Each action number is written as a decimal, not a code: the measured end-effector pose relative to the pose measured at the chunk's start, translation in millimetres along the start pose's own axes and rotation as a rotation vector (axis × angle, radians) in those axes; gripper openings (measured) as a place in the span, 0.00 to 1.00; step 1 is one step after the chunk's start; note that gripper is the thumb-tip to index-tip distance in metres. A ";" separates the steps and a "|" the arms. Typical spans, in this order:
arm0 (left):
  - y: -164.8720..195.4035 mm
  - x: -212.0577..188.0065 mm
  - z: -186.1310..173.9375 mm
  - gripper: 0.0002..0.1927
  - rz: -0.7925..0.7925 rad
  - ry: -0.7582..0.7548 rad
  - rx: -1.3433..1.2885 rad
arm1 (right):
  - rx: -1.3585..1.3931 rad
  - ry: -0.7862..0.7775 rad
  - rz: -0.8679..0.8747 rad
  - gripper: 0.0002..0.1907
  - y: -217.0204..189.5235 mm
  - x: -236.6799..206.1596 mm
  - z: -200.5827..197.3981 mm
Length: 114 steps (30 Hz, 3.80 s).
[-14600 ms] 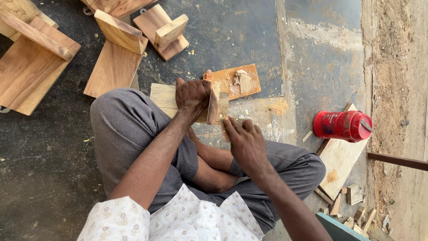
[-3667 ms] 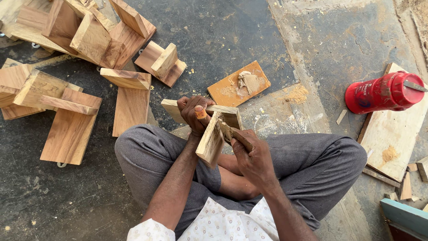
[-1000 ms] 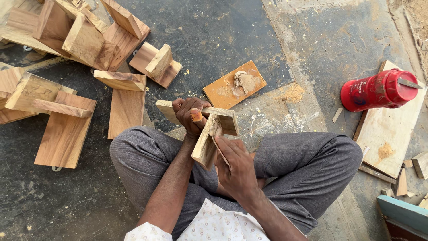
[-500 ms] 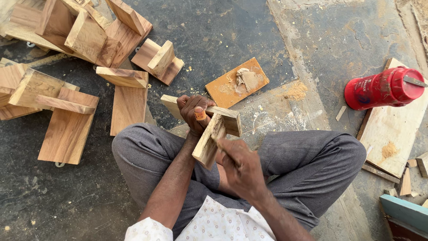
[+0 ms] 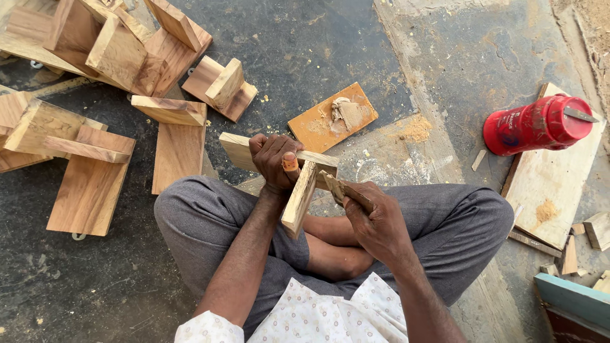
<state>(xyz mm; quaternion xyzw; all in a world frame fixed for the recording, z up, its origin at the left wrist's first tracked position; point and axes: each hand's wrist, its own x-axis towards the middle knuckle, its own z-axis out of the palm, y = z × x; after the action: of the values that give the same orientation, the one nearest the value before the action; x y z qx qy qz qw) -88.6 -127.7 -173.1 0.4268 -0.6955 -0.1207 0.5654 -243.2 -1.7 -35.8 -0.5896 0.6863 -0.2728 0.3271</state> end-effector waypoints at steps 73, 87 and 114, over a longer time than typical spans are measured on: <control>-15.0 -23.8 28.1 0.20 -0.109 0.004 0.087 | 0.163 0.268 -0.072 0.15 38.8 -24.0 79.5; -14.4 -20.5 23.9 0.21 -0.231 0.056 -0.032 | 0.610 0.224 0.101 0.16 61.8 -16.1 47.5; -38.8 14.8 17.8 0.28 -1.072 0.676 -0.740 | 1.617 0.403 0.337 0.24 75.8 -35.8 -17.3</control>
<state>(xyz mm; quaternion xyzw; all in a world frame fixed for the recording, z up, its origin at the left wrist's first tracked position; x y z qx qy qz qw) -86.7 -167.6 -194.1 0.5036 -0.0924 -0.4693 0.7195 -301.1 45.3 -77.8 -0.0044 0.4041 -0.7268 0.5554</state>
